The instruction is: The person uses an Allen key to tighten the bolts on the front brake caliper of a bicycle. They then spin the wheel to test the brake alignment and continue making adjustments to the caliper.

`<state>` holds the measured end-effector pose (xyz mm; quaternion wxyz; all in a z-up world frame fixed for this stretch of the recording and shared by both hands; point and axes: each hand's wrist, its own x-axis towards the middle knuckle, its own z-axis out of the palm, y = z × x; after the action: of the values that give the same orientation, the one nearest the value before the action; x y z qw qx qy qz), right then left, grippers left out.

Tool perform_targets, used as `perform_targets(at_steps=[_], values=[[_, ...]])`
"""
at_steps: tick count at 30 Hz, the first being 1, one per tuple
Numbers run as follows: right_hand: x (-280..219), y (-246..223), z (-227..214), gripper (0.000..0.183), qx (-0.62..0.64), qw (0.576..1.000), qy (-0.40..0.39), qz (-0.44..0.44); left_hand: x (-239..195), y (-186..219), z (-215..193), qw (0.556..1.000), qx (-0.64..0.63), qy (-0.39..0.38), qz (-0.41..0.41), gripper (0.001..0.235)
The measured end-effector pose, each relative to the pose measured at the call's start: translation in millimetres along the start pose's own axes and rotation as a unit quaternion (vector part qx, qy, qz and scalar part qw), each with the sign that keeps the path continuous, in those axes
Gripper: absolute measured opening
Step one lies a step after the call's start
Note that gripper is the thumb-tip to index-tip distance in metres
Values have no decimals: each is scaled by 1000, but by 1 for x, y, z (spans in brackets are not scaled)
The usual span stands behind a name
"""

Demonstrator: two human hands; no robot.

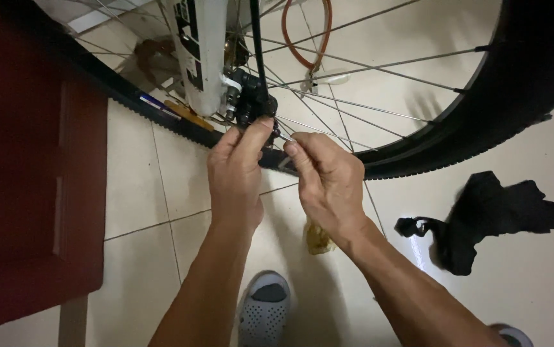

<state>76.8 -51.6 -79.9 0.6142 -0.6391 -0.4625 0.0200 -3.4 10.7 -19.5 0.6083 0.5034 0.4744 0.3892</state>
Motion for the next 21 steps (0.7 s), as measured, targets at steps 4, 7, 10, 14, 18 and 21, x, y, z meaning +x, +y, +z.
perform_targets(at_steps=[4,7,10,14,18,21], values=[[-5,3,10,7,9,1000,25,4,-3,7,3,999,-46,3,-3,26],[-6,-2,13,12,125,982,11,142,-9,14,0,999,-13,-6,-37,37],[0,-12,9,15,206,948,2,241,-4,7,-2,999,-43,-15,-15,29],[5,-12,3,14,201,937,-30,283,-5,5,-4,999,-49,3,-16,27],[6,-16,7,17,206,927,-15,312,-11,15,-6,999,-28,0,-32,32],[6,-20,8,19,237,905,-16,352,-2,3,-7,999,-17,-3,-44,36]])
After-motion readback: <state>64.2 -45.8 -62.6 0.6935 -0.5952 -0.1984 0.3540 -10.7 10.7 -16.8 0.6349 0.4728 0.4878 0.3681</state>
